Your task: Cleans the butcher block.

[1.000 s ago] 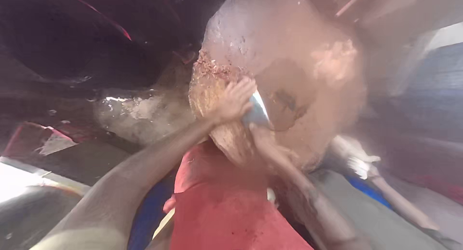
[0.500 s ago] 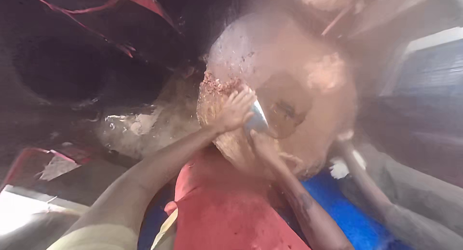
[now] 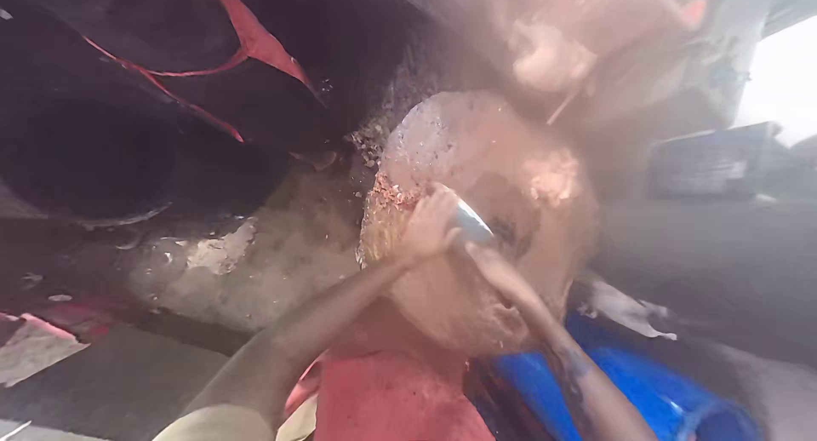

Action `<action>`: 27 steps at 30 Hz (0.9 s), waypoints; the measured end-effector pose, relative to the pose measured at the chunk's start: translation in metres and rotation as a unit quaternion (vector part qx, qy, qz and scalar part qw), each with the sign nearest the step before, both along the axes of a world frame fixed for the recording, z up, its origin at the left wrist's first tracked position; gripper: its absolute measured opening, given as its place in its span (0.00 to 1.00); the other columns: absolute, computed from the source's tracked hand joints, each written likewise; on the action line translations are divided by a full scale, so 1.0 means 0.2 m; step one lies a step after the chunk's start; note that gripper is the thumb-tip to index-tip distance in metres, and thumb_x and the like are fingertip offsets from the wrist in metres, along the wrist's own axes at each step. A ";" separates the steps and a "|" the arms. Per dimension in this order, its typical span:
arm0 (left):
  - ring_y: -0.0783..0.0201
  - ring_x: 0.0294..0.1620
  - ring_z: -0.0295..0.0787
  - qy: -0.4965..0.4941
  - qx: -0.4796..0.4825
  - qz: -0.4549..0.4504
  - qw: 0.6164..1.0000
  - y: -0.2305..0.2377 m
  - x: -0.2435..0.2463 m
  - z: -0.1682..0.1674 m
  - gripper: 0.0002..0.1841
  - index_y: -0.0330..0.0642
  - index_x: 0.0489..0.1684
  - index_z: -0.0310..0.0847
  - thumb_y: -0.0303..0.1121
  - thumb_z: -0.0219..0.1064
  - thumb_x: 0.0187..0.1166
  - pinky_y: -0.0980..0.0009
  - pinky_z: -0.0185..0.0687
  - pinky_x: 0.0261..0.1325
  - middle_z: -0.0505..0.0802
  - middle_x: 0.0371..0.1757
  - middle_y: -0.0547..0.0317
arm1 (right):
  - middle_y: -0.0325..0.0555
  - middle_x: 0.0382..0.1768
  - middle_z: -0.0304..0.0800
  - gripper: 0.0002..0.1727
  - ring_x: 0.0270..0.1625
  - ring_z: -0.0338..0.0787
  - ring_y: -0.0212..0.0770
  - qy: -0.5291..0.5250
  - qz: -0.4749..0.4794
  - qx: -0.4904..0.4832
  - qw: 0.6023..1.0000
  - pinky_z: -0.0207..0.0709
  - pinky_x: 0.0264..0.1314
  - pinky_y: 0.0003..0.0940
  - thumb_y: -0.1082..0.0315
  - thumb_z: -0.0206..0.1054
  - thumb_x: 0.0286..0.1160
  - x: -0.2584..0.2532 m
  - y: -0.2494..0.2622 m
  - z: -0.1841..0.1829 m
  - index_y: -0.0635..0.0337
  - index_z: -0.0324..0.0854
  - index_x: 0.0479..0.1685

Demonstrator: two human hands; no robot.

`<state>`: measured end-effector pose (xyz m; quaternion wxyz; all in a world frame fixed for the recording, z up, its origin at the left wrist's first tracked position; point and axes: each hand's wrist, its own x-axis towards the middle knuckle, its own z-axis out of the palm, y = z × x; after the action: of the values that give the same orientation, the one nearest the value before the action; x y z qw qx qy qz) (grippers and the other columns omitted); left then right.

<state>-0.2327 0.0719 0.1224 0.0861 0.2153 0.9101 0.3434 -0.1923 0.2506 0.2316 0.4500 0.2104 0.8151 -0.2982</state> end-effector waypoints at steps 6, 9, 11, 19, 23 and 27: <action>0.50 0.94 0.55 -0.067 0.009 -0.128 0.990 -0.27 0.64 0.08 0.33 0.47 0.88 0.67 0.53 0.56 0.86 0.41 0.45 0.92 0.71 0.90 0.54 | 0.42 0.24 0.84 0.33 0.21 0.81 0.35 -0.028 -0.142 -0.158 0.977 0.81 0.26 0.35 0.40 0.43 0.91 0.82 -0.15 -0.14 0.62 0.80 0.53; 0.56 0.96 0.47 -0.092 0.003 -0.177 0.980 -0.30 0.81 0.06 0.34 0.52 0.91 0.62 0.56 0.54 0.88 0.47 0.40 0.95 0.65 0.93 0.61 | 0.44 0.35 0.92 0.30 0.37 0.90 0.35 -0.034 -0.201 -0.158 0.966 0.87 0.48 0.38 0.45 0.47 0.91 1.05 -0.20 -0.15 0.64 0.84 0.55; 0.56 0.93 0.56 -0.050 0.008 -0.138 0.989 -0.34 0.60 0.04 0.32 0.52 0.88 0.68 0.57 0.51 0.88 0.47 0.47 0.94 0.71 0.90 0.61 | 0.42 0.23 0.85 0.32 0.22 0.83 0.35 -0.030 -0.214 -0.169 0.962 0.82 0.27 0.35 0.45 0.41 0.94 0.84 -0.33 -0.14 0.62 0.83 0.47; 0.50 0.95 0.51 -0.019 -0.028 -0.084 0.996 -0.31 0.49 0.08 0.35 0.48 0.88 0.69 0.59 0.51 0.87 0.39 0.41 0.93 0.69 0.91 0.54 | 0.40 0.21 0.82 0.27 0.18 0.80 0.34 -0.006 -0.189 -0.237 0.953 0.79 0.22 0.31 0.49 0.41 0.95 0.69 -0.34 -0.08 0.61 0.80 0.46; 0.59 0.96 0.47 -0.039 -0.058 -0.180 0.981 -0.31 0.89 0.06 0.35 0.55 0.91 0.62 0.61 0.50 0.88 0.46 0.42 0.95 0.65 0.93 0.63 | 0.41 0.31 0.89 0.23 0.32 0.87 0.34 -0.034 -0.228 -0.223 0.947 0.83 0.43 0.34 0.56 0.46 0.93 1.07 -0.24 -0.13 0.63 0.84 0.50; 0.55 0.95 0.53 0.009 -0.067 -0.123 0.990 -0.27 0.25 0.04 0.32 0.51 0.89 0.66 0.56 0.46 0.90 0.44 0.41 0.95 0.69 0.91 0.60 | 0.41 0.24 0.80 0.23 0.19 0.78 0.33 0.011 -0.291 -0.303 0.907 0.76 0.20 0.28 0.53 0.42 0.96 0.59 -0.39 0.00 0.61 0.77 0.53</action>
<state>-0.1818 0.0183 0.1300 0.1338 0.3223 0.8983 0.2669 -0.0747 0.1716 0.2320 0.3763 0.2887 0.5930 -0.6507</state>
